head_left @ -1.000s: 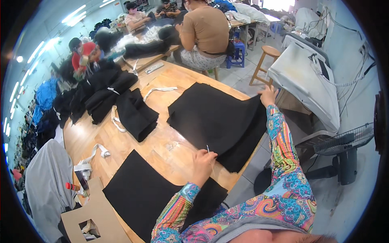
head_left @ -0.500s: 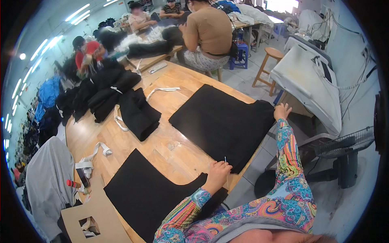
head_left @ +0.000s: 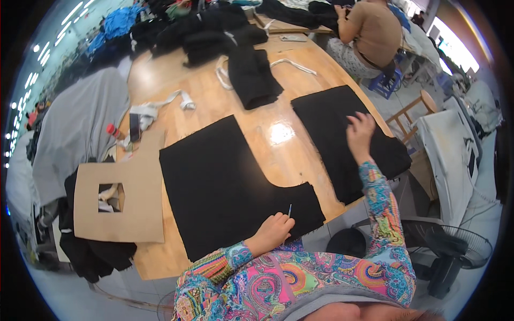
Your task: The person uses a cardboard template and a blue marking tool to trace shapes onto a stack of black fabric. They repeatedly align the template, trace the outline, and move the template to a new position on the fabric stack.
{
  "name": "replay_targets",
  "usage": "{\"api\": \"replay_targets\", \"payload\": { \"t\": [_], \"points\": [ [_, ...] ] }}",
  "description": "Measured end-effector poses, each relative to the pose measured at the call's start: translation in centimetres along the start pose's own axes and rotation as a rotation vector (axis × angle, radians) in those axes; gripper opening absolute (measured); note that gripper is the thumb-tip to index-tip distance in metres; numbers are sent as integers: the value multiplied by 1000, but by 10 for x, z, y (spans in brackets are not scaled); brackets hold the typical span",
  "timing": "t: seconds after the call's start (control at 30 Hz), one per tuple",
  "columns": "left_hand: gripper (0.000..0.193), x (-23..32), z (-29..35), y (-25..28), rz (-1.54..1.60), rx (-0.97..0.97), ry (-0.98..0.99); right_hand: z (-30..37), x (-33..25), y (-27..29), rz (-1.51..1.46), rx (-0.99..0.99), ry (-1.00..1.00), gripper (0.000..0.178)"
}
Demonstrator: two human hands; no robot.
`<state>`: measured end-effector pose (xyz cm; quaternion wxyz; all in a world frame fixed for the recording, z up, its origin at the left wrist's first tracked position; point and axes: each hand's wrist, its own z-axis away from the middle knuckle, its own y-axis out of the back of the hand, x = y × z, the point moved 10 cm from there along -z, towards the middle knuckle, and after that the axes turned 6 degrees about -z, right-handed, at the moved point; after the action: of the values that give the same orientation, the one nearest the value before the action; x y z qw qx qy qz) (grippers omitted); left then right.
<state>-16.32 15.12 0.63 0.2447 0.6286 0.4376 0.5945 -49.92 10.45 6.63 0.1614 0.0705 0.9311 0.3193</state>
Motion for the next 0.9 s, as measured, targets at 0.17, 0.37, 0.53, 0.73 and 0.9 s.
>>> {"api": "replay_targets", "payload": {
  "t": [0.17, 0.37, 0.53, 0.73, 0.9],
  "points": [
    [11, 11, -9, -11, 80, 65, -77, -7, -132, -108, -372, -261, 202, 14],
    [12, -13, -2, -6, 474, 53, 232, 4, -213, -215, -509, -560, -36, 23],
    [12, -21, 8, -2, 570, 51, 284, -2, -224, -251, -246, -601, -258, 27],
    [18, -22, 9, -10, 712, -117, 320, -6, -226, -261, -247, -628, -311, 19],
    [21, -28, 13, -4, 818, -29, 322, -8, -227, -259, -365, -582, -343, 16]
  ]
}}
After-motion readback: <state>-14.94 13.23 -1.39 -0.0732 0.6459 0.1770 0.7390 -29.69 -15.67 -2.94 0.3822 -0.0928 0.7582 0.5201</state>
